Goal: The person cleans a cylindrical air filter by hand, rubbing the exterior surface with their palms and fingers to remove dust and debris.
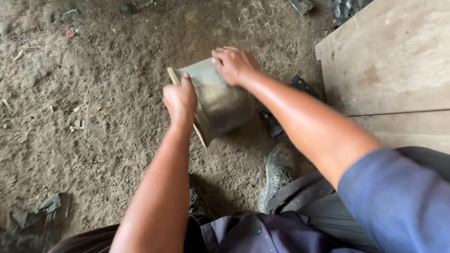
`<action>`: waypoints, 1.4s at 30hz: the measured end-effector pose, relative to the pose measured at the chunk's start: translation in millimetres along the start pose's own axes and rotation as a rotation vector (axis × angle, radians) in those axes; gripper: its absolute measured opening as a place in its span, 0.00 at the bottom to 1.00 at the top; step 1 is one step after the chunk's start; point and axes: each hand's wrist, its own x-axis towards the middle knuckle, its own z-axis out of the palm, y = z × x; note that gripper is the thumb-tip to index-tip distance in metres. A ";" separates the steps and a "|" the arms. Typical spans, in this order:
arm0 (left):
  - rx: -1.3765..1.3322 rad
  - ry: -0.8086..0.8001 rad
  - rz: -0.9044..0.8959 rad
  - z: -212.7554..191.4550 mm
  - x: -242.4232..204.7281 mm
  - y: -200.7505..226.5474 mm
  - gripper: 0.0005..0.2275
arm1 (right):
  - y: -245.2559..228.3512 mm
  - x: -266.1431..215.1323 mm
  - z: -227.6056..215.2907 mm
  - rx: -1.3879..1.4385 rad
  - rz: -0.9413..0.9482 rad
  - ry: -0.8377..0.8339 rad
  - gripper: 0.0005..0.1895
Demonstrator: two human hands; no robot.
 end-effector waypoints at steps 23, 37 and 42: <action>0.005 -0.011 0.010 26.0 109.4 27.7 0.23 | -30.7 -177.4 21.7 -0.163 -0.095 0.322 0.28; -0.056 0.007 -0.110 5.9 32.6 19.8 0.25 | -20.8 -128.4 6.3 -0.066 -0.115 0.379 0.24; -0.010 0.145 0.099 13.8 -12.6 -9.7 0.26 | -2.7 -28.1 13.2 0.063 -0.069 0.056 0.21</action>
